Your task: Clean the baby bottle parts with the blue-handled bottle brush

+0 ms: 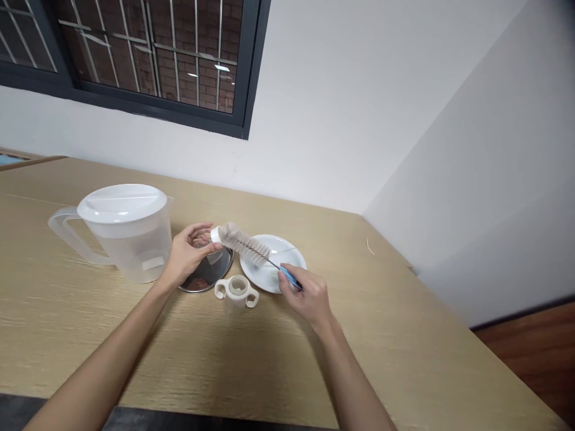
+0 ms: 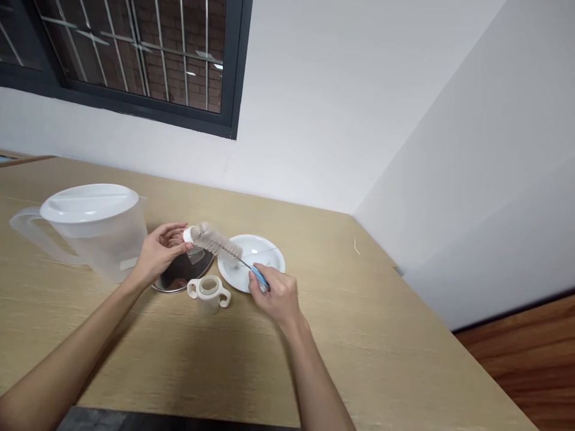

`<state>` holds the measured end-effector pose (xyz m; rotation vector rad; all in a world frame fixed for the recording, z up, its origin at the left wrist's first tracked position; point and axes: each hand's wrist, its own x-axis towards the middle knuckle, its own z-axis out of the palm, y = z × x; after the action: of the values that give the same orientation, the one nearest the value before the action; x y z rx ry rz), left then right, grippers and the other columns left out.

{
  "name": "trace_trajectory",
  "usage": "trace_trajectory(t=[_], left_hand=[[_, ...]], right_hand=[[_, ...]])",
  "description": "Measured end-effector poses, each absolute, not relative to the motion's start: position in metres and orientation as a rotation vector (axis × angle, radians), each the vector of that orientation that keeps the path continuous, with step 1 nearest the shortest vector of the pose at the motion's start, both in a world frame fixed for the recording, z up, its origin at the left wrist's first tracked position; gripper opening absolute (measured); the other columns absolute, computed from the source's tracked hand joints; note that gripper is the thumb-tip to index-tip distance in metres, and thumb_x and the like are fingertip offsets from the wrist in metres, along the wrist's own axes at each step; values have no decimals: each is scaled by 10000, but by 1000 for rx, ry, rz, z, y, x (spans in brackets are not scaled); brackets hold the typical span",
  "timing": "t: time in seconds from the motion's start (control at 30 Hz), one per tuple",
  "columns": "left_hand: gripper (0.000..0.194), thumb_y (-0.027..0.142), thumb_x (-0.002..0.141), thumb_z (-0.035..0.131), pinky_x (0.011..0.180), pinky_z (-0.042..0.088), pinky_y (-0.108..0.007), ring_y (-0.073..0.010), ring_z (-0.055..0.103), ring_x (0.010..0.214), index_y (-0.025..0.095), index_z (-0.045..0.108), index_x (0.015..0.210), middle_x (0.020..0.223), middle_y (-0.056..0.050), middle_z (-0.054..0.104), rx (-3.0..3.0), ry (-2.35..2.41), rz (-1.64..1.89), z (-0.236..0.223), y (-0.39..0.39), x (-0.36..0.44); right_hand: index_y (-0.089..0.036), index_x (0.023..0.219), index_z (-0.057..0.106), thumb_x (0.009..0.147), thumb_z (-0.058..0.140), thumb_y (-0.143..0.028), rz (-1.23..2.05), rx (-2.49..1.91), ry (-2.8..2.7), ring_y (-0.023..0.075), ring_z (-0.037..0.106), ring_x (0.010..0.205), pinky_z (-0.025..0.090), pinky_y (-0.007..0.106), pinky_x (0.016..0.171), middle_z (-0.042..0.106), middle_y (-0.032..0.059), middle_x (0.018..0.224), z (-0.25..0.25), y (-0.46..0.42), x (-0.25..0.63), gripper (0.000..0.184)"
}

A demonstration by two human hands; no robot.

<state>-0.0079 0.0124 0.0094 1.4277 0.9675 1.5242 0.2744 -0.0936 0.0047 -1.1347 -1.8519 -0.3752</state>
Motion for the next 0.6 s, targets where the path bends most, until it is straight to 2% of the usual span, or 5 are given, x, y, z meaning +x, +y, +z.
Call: trace_trajectory(t=[0.2, 0.37, 0.6], left_hand=[[661, 336, 555, 888, 825, 512, -337, -206, 648, 896, 156, 647, 1143, 993, -92, 703, 1419, 952, 1528, 11, 11, -10], [649, 340, 545, 888, 809, 509, -335, -213, 646, 905, 166, 663, 1128, 969, -89, 706, 1467, 1004, 1518, 9, 12, -7], [648, 332, 534, 894, 806, 506, -332, -211, 646, 901, 160, 659, 1114, 1010, -98, 707, 1433, 986, 1530, 10, 12, -8]], right_hand=[[-161, 952, 714, 881, 603, -258, -430, -1218, -1743, 122, 646, 568, 488, 226, 563, 738, 44, 762, 4, -91, 277, 164], [-167, 992, 699, 881, 607, -232, -392, -1138, -1771, 127, 671, 620, 506, 226, 592, 753, 52, 833, 5, -94, 275, 159], [-160, 956, 706, 885, 605, -245, -409, -1212, -1796, 116, 637, 562, 473, 225, 557, 742, 40, 774, 2, -90, 278, 150]])
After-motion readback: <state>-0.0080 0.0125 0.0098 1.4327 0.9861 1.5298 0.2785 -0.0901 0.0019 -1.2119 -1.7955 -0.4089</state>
